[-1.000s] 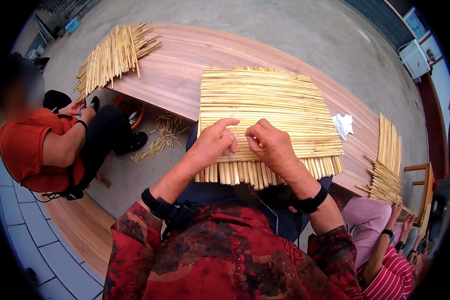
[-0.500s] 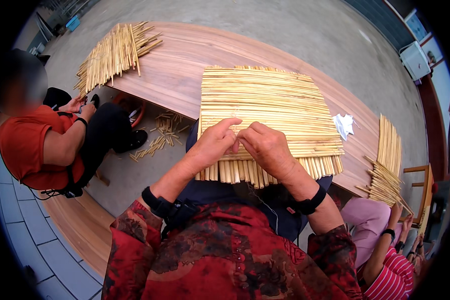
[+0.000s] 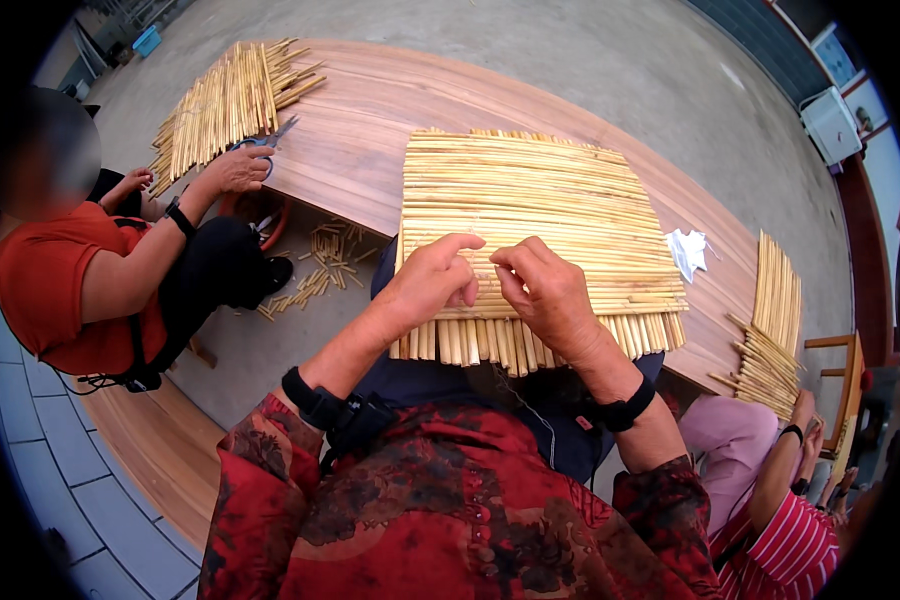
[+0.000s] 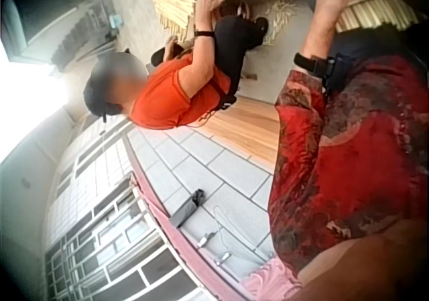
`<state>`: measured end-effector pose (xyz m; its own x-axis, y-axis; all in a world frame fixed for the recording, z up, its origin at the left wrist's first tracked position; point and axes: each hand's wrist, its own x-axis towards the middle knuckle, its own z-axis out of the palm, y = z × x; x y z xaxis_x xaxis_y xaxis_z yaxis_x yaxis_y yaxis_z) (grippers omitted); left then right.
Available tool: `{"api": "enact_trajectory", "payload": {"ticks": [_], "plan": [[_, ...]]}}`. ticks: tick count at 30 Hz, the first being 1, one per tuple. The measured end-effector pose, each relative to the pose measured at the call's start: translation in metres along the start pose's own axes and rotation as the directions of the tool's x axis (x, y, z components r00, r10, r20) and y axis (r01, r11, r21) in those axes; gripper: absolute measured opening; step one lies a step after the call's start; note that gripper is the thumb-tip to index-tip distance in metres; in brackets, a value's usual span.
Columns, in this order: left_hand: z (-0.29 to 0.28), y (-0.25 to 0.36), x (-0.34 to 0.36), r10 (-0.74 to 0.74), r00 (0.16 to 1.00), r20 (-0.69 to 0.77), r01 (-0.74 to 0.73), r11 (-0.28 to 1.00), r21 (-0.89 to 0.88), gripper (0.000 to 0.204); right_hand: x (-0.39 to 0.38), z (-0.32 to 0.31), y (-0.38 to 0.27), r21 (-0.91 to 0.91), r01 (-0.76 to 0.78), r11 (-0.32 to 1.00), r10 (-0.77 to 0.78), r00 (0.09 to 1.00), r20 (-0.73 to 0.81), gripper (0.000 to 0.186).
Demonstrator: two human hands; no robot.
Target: The person weaves a bamboo mat by hand, threading a thin string through the ends of bamboo strips to secure them. They periodically lift and flip the mat to work on different sections and tie off the string.
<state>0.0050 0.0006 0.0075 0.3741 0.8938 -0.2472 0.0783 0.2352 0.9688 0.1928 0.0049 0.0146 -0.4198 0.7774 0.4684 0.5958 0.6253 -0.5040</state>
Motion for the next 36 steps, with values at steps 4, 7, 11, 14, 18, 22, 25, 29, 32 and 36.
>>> {"api": "enact_trajectory", "payload": {"ticks": [4,7,11,14,18,22,25,29,32,36], "plan": [[0.001,-0.002,0.001,-0.005,1.0,-0.002,0.005,1.0,-0.027,0.039,-0.004,-0.006,-0.001,0.037,-0.035,0.999,0.031,0.996,0.083,0.015],[0.001,-0.003,0.001,-0.015,1.0,0.001,0.015,1.0,-0.025,0.039,-0.001,-0.006,-0.007,-0.014,0.04,0.999,-0.038,0.994,0.107,0.014],[0.0,-0.003,0.002,-0.011,1.0,0.024,0.011,1.0,-0.029,0.038,-0.001,0.003,0.004,-0.073,0.125,0.989,-0.117,0.988,0.104,0.011],[0.0,-0.004,0.002,-0.01,1.0,0.024,0.011,0.999,-0.041,0.037,-0.001,0.006,0.007,-0.075,0.119,0.99,-0.111,0.989,0.101,0.009],[0.002,-0.003,0.003,-0.04,0.999,-0.005,0.04,0.999,-0.008,0.03,-0.003,0.005,0.01,0.085,-0.068,0.994,0.061,0.995,0.079,0.008],[0.0,-0.003,0.006,-0.043,0.999,-0.006,0.043,0.998,0.049,0.022,-0.005,0.003,0.016,0.341,-0.308,0.888,0.276,0.951,0.14,0.006],[0.002,-0.005,0.006,-0.025,1.0,-0.004,0.025,0.998,0.055,0.018,-0.01,0.005,0.025,0.46,-0.411,0.787,0.359,0.912,0.2,0.005],[0.002,-0.003,0.006,0.009,1.0,0.03,-0.012,0.995,0.099,0.013,-0.009,0.006,0.025,0.548,-0.554,0.627,0.441,0.832,0.337,0.008],[0.003,-0.008,0.007,0.016,1.0,0.012,-0.017,0.997,0.078,0.011,-0.006,0.005,0.024,0.539,-0.551,0.638,0.431,0.835,0.343,0.008],[0.006,-0.008,0.008,0.03,0.999,-0.026,-0.029,0.999,0.034,0.009,-0.009,0.003,0.027,0.565,-0.576,0.591,0.447,0.817,0.364,0.01]]}}
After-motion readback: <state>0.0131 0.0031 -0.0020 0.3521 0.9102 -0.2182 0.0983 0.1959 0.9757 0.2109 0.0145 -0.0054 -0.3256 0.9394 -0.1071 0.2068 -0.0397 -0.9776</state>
